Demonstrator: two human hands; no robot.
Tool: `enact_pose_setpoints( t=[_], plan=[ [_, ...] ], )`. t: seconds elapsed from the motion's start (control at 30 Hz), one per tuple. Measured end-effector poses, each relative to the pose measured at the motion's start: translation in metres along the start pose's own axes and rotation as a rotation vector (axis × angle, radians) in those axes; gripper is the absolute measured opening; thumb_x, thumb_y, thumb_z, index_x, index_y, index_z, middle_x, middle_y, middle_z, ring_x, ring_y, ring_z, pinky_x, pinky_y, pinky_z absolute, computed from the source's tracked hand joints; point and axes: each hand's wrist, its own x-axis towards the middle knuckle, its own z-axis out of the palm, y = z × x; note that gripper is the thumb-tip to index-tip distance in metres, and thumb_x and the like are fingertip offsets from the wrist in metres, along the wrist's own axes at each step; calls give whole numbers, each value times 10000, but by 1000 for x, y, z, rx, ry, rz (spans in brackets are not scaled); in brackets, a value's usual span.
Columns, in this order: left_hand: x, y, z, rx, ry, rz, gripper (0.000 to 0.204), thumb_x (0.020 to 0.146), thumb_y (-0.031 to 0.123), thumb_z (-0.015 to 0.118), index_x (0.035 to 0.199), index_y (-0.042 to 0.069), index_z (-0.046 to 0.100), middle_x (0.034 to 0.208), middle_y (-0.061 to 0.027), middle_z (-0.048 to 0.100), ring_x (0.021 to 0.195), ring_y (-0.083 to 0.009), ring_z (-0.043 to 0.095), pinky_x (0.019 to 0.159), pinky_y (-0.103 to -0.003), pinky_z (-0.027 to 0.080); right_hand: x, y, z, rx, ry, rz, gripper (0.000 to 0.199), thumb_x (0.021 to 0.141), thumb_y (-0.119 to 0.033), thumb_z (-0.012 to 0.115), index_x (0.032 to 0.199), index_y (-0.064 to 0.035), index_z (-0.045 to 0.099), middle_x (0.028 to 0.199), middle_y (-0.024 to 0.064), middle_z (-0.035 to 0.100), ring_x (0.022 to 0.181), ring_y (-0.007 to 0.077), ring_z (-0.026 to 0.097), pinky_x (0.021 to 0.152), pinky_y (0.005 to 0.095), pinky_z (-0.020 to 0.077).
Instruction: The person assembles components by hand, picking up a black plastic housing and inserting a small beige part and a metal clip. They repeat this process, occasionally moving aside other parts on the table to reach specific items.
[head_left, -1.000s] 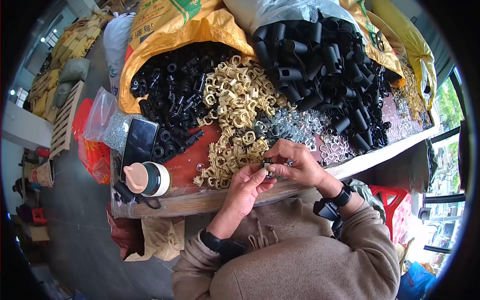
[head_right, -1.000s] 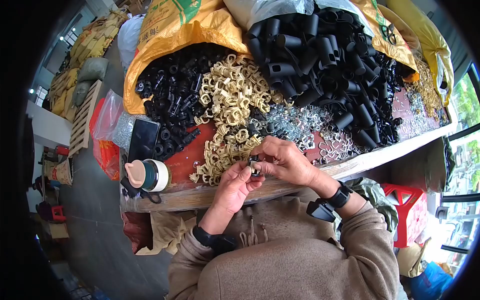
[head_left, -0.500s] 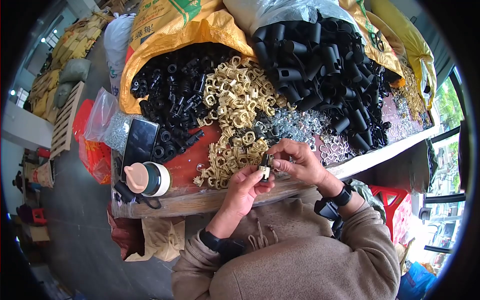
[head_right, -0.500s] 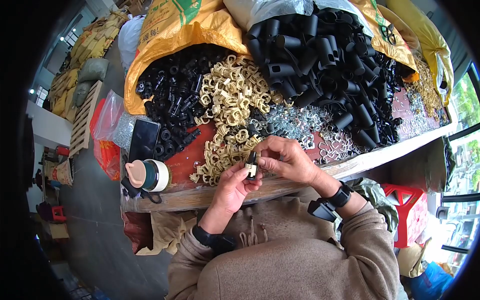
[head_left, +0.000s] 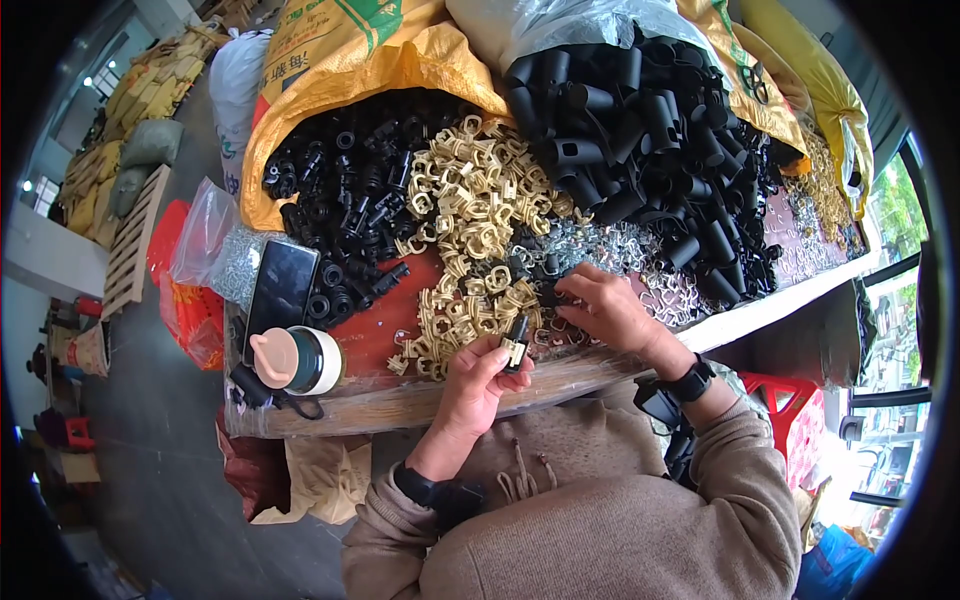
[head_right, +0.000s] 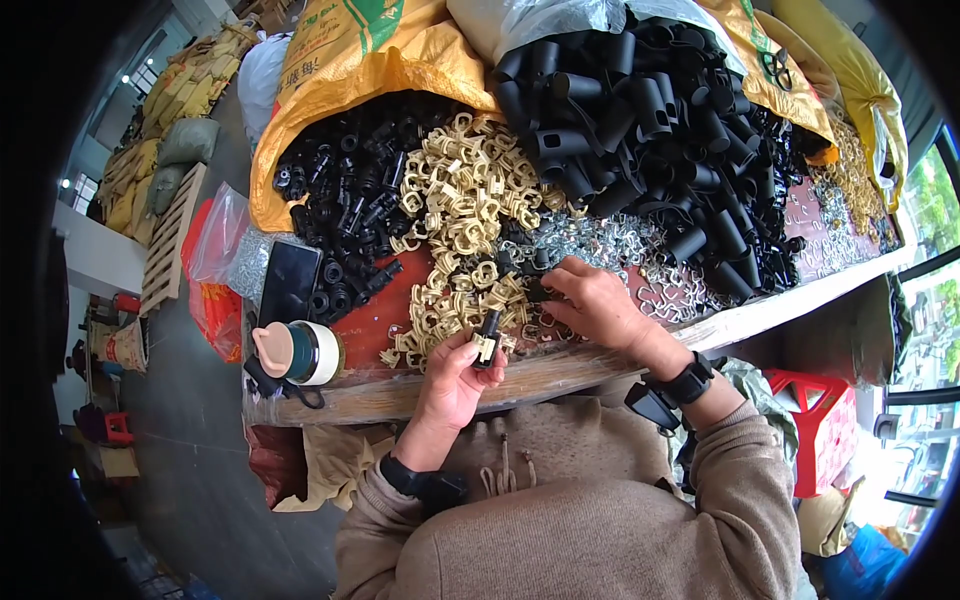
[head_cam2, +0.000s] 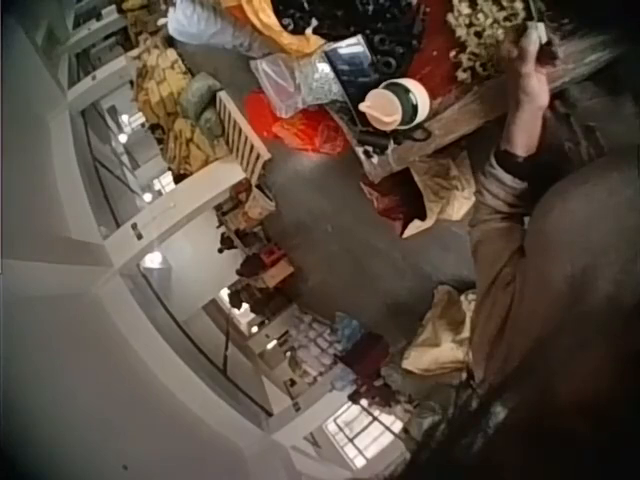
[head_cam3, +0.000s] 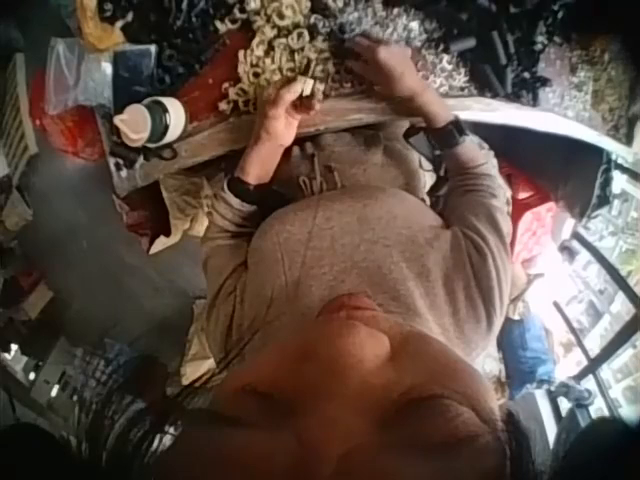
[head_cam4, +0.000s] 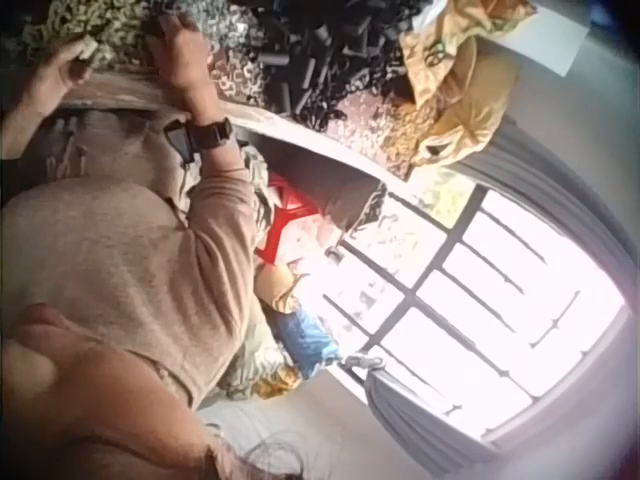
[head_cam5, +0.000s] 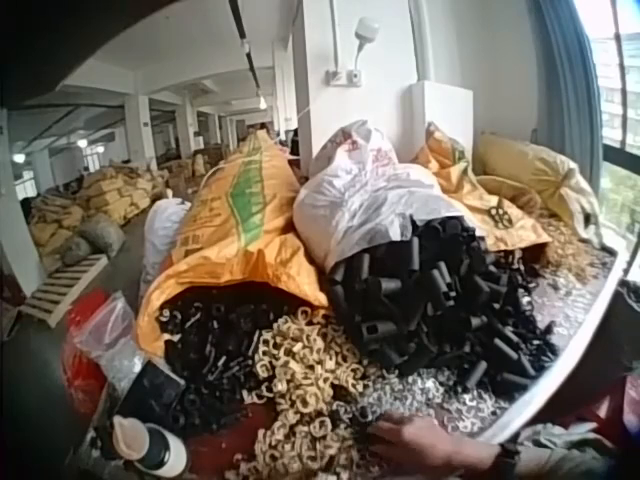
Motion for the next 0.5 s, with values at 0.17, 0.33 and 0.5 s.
enact_pose_setpoints(
  t=[0.17, 0.33, 0.5],
  plan=[
    [0, 1, 8, 113, 97, 53, 189, 789, 180, 545, 881, 16, 535, 775, -85, 600, 609, -110, 569, 562, -202, 464, 0, -1, 7, -178, -72, 25, 246, 690, -130, 584, 906, -36, 514, 815, 105, 498, 654, 294, 538, 557, 348, 442],
    [-1, 2, 9, 242, 73, 72, 201, 795, 171, 528, 914, 10, 520, 819, -104, 591, 623, -124, 566, 575, -207, 462, 5, 0, 12, -288, -168, 23, 220, 694, -143, 565, 878, -41, 501, 800, 116, 488, 656, 302, 534, 552, 368, 440],
    [0, 0, 7, 221, 107, 90, 203, 798, 157, 524, 937, 10, 514, 824, -102, 590, 635, -124, 565, 586, -210, 460, 5, -1, 12, -211, -105, 45, 212, 695, -152, 559, 862, -46, 482, 779, 119, 478, 651, 301, 533, 542, 377, 436]
  ],
)
